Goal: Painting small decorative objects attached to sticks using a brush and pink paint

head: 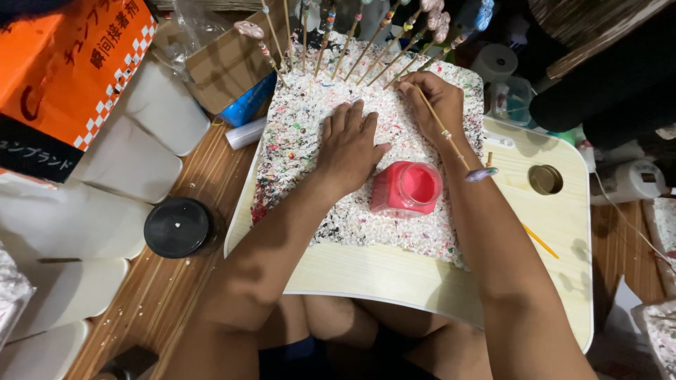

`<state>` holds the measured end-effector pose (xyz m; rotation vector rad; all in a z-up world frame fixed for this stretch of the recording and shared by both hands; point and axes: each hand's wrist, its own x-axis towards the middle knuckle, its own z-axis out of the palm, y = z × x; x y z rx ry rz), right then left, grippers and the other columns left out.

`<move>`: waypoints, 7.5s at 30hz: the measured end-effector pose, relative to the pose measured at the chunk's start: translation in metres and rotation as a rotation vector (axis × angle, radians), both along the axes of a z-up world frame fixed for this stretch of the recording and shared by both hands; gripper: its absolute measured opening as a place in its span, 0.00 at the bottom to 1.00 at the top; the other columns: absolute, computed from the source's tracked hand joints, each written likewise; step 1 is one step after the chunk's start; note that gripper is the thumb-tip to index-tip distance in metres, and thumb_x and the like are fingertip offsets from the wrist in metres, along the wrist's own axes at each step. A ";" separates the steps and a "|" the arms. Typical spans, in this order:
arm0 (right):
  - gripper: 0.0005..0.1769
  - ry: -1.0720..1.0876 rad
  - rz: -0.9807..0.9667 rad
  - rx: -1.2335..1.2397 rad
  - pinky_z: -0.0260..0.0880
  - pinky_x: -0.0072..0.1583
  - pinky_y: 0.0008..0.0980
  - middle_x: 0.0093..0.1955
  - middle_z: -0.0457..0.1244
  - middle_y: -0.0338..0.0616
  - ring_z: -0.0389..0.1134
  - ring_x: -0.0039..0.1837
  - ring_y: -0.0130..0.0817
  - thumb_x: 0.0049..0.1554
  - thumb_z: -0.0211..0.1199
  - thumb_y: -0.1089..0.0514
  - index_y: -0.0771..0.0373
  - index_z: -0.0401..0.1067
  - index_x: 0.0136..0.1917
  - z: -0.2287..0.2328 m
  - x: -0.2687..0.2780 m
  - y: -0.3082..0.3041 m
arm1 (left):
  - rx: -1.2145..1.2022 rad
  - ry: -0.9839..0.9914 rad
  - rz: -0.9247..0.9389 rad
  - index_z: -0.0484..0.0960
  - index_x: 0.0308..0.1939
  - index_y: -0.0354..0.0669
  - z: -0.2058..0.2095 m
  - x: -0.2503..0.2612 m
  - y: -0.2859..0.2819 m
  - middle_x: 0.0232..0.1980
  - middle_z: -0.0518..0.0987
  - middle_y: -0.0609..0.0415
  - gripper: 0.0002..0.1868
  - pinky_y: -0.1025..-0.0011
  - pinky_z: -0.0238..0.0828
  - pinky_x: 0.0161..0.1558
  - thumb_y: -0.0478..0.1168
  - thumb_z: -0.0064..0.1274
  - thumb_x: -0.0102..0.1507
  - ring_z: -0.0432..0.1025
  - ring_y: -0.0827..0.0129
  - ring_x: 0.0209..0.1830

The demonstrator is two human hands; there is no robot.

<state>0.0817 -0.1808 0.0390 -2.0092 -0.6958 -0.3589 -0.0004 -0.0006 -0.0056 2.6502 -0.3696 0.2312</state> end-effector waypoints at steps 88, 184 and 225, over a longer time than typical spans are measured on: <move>0.09 0.328 -0.819 0.718 0.68 0.53 0.21 0.48 0.67 0.45 0.66 0.47 0.26 0.67 0.54 0.64 0.69 0.73 0.56 0.008 -0.434 -0.261 | -0.839 -0.153 -0.528 0.68 0.65 0.29 0.173 -0.145 -0.104 0.65 0.75 0.37 0.18 0.63 0.65 0.68 0.34 0.47 0.73 0.71 0.54 0.68; 0.13 -0.027 0.157 0.321 0.67 0.47 0.35 0.42 0.66 0.63 0.66 0.50 0.47 0.69 0.46 0.65 0.79 0.67 0.50 0.053 -0.179 -0.060 | -1.225 -0.246 -0.586 0.79 0.50 0.37 0.082 -0.043 -0.023 0.40 0.80 0.49 0.12 0.66 0.74 0.51 0.39 0.41 0.75 0.73 0.69 0.43; 0.06 -0.194 -0.015 -0.153 0.71 0.51 0.47 0.39 0.65 0.50 0.68 0.44 0.52 0.64 0.62 0.65 0.64 0.79 0.53 0.080 -0.187 -0.040 | -1.260 -0.222 -0.610 0.77 0.43 0.34 0.092 -0.049 -0.021 0.41 0.74 0.46 0.13 0.61 0.74 0.52 0.41 0.42 0.75 0.75 0.64 0.44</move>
